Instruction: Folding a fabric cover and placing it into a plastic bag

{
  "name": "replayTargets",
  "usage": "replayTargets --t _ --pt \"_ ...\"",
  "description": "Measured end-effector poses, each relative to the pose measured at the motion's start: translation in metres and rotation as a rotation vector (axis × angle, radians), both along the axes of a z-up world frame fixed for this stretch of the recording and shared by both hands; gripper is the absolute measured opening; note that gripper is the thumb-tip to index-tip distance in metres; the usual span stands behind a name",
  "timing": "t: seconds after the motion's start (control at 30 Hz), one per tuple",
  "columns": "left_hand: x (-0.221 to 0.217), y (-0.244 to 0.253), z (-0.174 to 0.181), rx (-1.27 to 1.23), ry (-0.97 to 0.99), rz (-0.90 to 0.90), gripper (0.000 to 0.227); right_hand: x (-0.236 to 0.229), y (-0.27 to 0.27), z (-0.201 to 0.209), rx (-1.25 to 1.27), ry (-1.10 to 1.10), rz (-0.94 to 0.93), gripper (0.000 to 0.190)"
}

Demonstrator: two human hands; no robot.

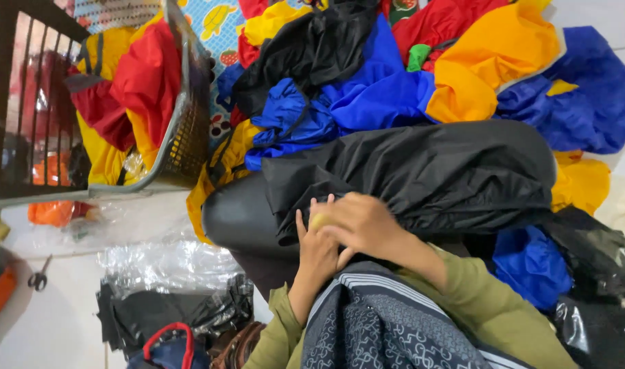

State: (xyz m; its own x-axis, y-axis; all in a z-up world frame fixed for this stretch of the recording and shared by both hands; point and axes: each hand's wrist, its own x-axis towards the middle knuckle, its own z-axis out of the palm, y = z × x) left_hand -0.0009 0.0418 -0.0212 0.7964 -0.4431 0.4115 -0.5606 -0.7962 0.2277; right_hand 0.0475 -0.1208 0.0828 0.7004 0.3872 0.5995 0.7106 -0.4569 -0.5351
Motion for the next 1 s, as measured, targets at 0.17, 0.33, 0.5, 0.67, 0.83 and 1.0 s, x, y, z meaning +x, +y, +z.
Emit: replayTargets --t 0.17,0.33,0.5,0.67,0.83,1.0 --pt "-0.002 0.007 -0.02 -0.001 -0.059 -0.005 0.063 0.044 0.045 -0.081 -0.36 -0.106 -0.199 0.017" --pt "-0.004 0.018 0.019 0.081 0.028 0.063 0.058 0.041 -0.043 -0.002 -0.185 0.111 -0.371 0.031" --pt "-0.009 0.021 0.021 -0.101 0.054 -0.008 0.036 -0.054 -0.167 0.047 -0.214 0.032 -1.02 0.026" --pt "-0.002 -0.002 0.044 -0.235 0.01 -0.119 0.045 -0.121 -0.23 -0.012 -0.147 0.322 -1.275 0.037" --pt "0.013 -0.024 0.054 0.042 0.063 -0.17 0.075 -0.109 -0.221 -0.085 0.895 0.682 -1.083 0.048" --pt "0.005 -0.02 0.042 0.053 0.146 -0.251 0.047 -0.098 -0.213 -0.089 1.313 0.746 -1.347 0.045"
